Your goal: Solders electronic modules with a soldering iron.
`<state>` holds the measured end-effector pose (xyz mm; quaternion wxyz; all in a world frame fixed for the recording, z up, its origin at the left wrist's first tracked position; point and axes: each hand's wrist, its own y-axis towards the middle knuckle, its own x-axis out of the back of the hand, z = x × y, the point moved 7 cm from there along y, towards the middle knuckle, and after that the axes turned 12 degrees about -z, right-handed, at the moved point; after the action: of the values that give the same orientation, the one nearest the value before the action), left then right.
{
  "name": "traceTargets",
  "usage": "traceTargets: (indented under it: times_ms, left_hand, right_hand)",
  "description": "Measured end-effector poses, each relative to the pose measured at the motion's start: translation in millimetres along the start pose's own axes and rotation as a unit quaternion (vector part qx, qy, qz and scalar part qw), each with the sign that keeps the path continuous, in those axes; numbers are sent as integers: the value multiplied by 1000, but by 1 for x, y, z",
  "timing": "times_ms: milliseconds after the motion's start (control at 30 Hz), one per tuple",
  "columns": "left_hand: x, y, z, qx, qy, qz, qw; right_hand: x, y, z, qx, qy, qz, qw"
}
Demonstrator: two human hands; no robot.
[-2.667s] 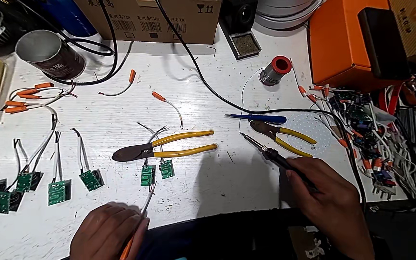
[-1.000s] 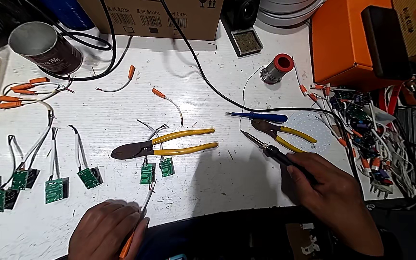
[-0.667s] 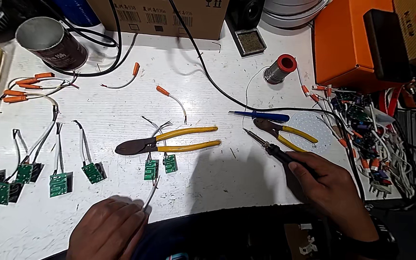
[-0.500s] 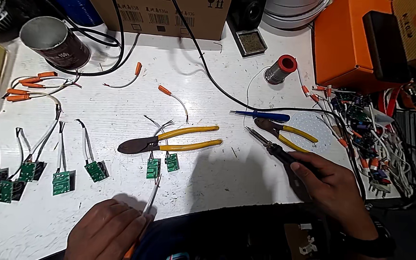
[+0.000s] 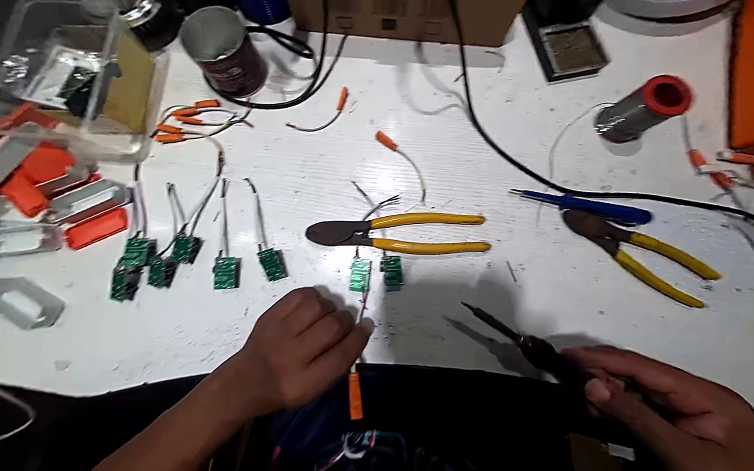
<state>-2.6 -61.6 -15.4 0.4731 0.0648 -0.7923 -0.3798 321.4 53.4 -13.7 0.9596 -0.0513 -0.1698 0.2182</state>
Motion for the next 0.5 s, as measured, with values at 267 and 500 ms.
traceTargets:
  times_ms: [267, 500]
  left_hand:
    - [-4, -2, 1, -7, 11, -4, 1000]
    - [-3, 1, 1, -43, 23, -11, 999]
  right_hand:
    - [-62, 5, 8, 30, 10, 16, 999]
    - [-73, 15, 9, 24, 13, -18, 999]
